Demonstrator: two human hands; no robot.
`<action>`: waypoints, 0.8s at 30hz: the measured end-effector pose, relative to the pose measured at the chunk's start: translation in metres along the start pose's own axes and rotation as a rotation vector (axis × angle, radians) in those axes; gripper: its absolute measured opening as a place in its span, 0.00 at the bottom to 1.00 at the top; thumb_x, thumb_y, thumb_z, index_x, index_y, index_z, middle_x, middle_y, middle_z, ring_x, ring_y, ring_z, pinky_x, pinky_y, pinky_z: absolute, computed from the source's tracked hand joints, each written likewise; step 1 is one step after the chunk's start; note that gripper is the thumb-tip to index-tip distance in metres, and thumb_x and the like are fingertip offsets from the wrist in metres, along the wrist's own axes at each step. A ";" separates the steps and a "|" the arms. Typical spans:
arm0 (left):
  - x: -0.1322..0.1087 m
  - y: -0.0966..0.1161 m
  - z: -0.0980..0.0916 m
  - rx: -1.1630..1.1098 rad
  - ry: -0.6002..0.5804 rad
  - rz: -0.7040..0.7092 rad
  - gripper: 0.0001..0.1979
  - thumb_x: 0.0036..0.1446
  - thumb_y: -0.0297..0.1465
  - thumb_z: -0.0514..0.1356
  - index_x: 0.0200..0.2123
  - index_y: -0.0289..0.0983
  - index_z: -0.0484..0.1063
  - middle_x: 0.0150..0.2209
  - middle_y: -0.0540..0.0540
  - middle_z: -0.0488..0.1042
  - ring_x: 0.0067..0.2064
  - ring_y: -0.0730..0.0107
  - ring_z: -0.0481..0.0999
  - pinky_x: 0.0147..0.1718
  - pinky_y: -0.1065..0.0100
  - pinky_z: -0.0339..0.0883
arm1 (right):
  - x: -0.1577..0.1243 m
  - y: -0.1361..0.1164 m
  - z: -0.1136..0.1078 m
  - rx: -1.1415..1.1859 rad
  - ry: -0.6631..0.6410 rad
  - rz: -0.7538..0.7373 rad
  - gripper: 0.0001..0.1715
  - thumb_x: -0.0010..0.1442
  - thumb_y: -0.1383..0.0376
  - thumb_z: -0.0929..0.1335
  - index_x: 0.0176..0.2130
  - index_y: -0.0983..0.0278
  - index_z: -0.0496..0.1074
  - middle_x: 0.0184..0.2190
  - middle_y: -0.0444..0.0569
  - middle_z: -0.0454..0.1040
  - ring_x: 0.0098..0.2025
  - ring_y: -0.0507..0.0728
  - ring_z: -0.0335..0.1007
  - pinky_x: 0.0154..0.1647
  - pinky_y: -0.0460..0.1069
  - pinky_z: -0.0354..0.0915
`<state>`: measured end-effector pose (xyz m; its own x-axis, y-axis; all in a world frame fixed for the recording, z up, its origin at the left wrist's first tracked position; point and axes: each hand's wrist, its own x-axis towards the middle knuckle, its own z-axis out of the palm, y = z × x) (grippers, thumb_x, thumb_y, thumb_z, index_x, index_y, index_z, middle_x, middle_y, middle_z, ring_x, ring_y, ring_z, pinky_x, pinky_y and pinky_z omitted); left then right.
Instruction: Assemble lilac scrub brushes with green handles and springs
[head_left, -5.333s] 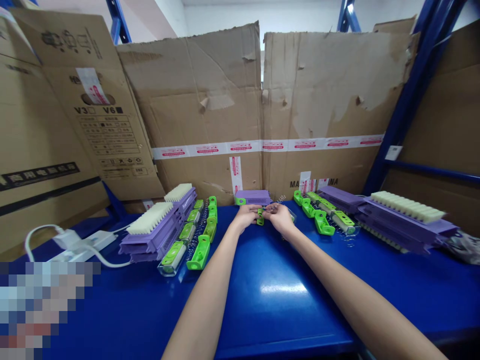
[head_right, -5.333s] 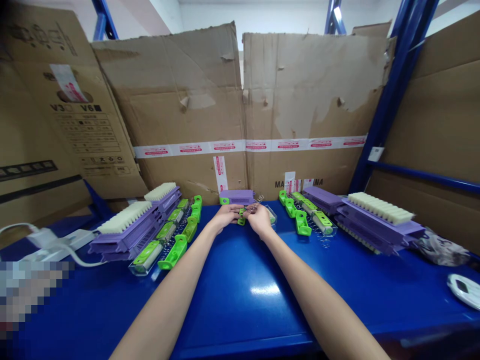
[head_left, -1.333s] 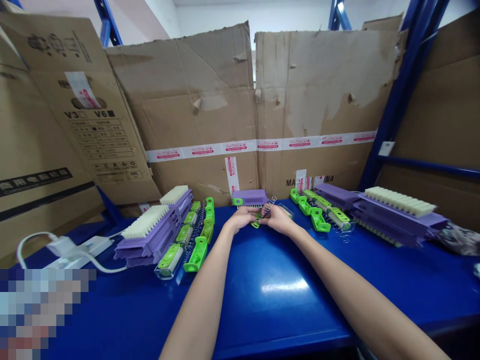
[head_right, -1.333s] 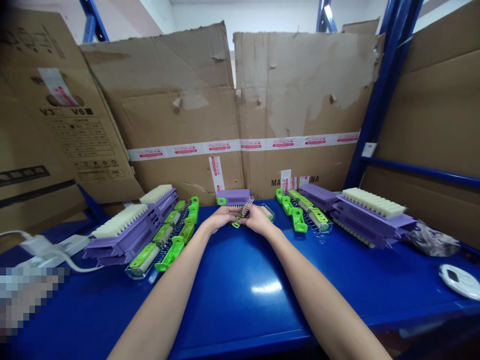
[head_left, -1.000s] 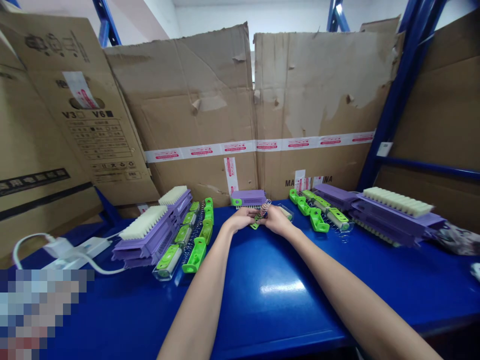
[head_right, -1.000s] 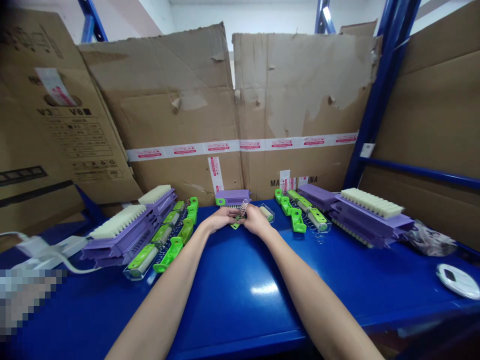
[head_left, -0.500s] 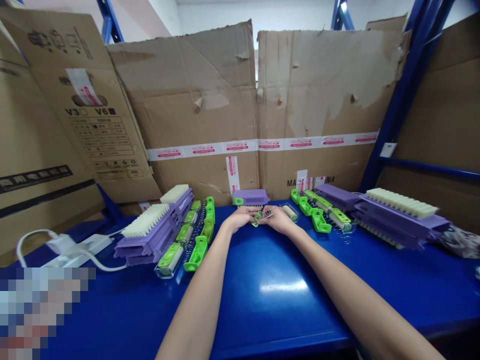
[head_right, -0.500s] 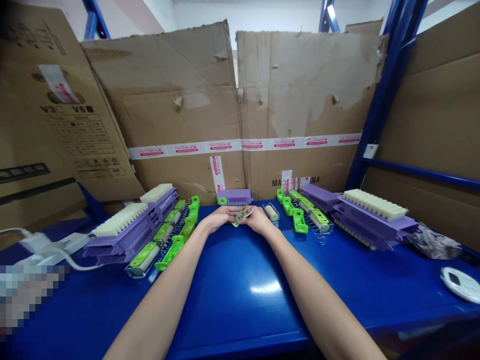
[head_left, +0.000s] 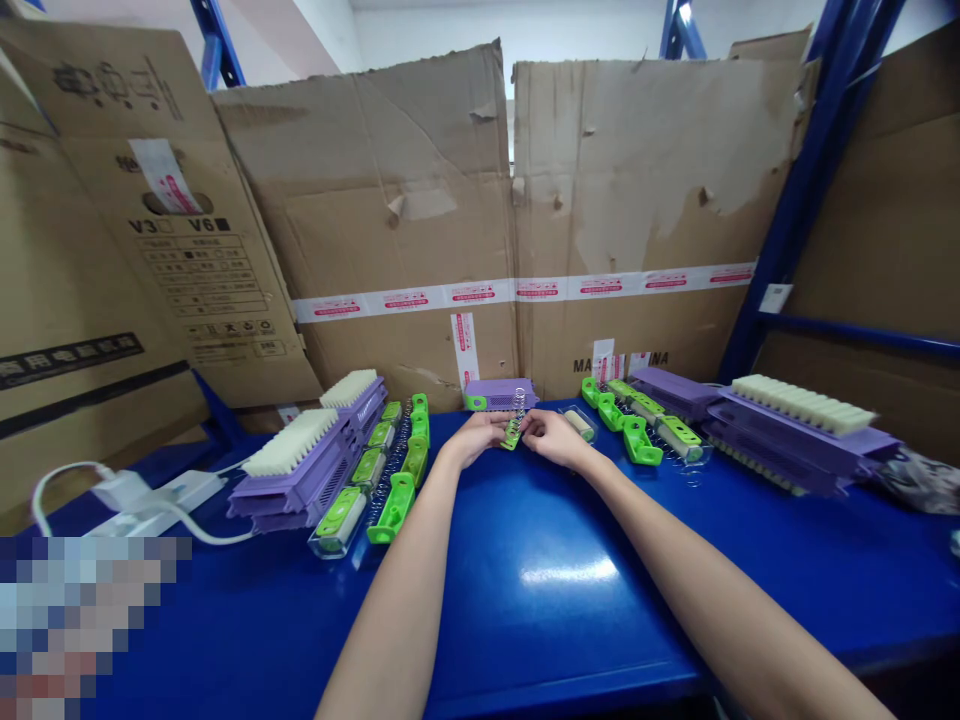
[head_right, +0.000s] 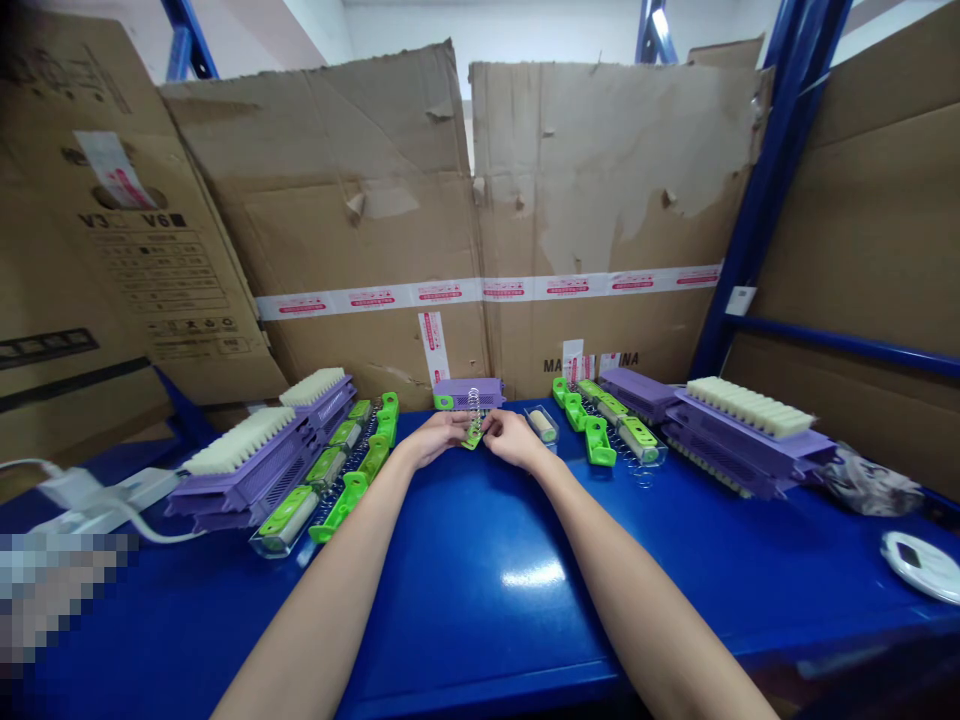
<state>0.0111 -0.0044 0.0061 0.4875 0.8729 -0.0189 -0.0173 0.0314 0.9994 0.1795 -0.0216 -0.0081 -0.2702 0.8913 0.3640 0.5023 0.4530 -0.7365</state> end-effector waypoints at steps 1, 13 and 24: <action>0.000 0.000 0.000 -0.001 -0.004 0.004 0.28 0.34 0.16 0.56 0.44 0.32 0.75 0.36 0.43 0.78 0.32 0.74 0.74 0.31 0.75 0.64 | 0.000 0.000 0.000 0.004 0.002 -0.002 0.10 0.43 0.74 0.63 0.30 0.65 0.68 0.21 0.41 0.69 0.23 0.49 0.63 0.25 0.43 0.59; -0.002 0.001 0.001 -0.024 0.068 0.012 0.25 0.39 0.15 0.56 0.45 0.31 0.73 0.40 0.42 0.78 0.32 0.74 0.75 0.33 0.73 0.67 | -0.006 -0.022 0.001 -0.073 0.138 -0.100 0.13 0.52 0.60 0.69 0.37 0.65 0.73 0.36 0.49 0.76 0.35 0.54 0.70 0.37 0.48 0.64; -0.004 0.000 -0.001 -0.044 0.108 -0.025 0.28 0.43 0.18 0.59 0.51 0.31 0.67 0.30 0.46 0.77 0.31 0.74 0.75 0.40 0.66 0.70 | 0.001 -0.010 0.008 0.046 0.201 -0.007 0.15 0.56 0.60 0.66 0.41 0.67 0.72 0.34 0.50 0.77 0.34 0.55 0.71 0.38 0.48 0.65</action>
<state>0.0081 -0.0071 0.0058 0.3909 0.9191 -0.0498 -0.0456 0.0734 0.9963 0.1679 -0.0254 -0.0047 -0.1022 0.8756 0.4721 0.4618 0.4621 -0.7571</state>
